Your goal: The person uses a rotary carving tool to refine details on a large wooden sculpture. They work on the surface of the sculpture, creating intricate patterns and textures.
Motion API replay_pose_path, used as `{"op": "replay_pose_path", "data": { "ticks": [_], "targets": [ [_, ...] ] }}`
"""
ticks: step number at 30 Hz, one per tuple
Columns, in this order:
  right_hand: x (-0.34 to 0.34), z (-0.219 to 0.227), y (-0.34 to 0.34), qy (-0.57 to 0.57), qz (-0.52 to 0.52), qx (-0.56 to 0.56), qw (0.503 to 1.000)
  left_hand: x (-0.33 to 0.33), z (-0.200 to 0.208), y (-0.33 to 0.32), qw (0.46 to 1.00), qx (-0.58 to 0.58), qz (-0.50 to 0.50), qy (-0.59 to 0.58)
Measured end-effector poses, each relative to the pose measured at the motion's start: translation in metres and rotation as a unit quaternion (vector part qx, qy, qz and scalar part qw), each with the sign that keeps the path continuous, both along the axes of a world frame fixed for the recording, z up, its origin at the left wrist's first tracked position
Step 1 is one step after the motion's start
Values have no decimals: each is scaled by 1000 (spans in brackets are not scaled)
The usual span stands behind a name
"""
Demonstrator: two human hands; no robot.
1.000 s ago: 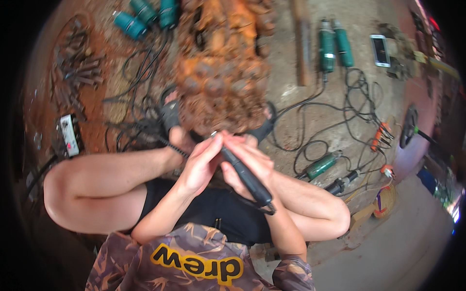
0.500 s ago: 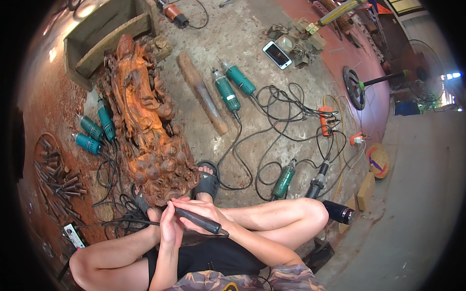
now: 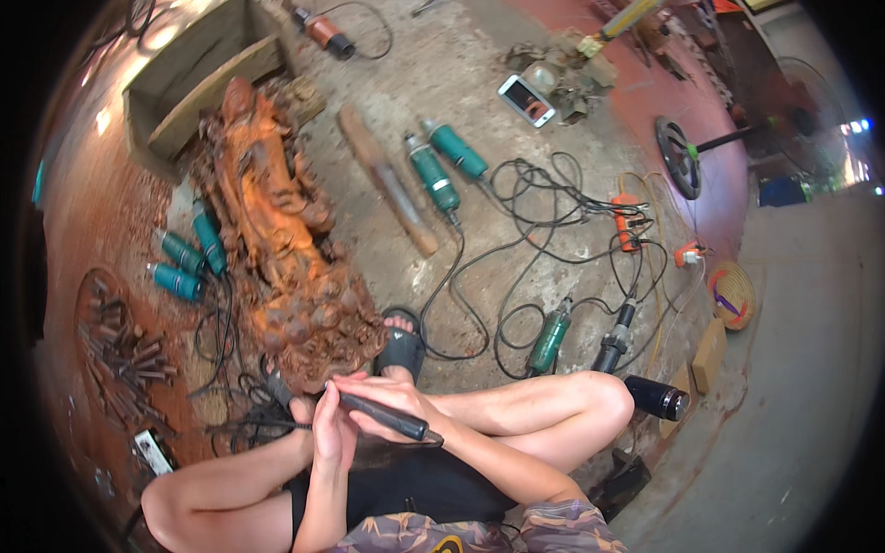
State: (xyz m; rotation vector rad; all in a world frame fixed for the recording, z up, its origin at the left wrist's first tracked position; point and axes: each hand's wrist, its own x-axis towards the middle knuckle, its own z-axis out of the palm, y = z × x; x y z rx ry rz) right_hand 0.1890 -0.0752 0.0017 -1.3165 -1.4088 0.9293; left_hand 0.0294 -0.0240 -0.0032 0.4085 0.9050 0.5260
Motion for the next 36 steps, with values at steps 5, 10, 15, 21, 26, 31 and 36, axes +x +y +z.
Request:
{"op": "replay_pose_path", "data": {
  "ticks": [5,10,15,21,26,31,36],
  "targets": [
    [-4,-3,0,-30,-3,12,999,-4,-4,-2,999,-8,-4,-48],
    [-9,-15,-2,-1,6,-11,1000,-3,-19,-11,996,13,-3,-83],
    [-5,-14,-2,-14,25,-32,999,-3,-21,-13,998,-3,10,-61],
    [-9,3,4,-11,17,-63,998,0,-14,-8,995,-26,34,-90],
    [-11,7,3,0,8,-63,998,0,-18,-12,994,-14,29,-106],
    [-11,9,-1,14,-4,-35,999,-3,-22,-13,995,-26,0,-97],
    [-9,11,3,7,-24,11,1000,-5,-19,-7,998,-16,-36,-51]
  ]
}}
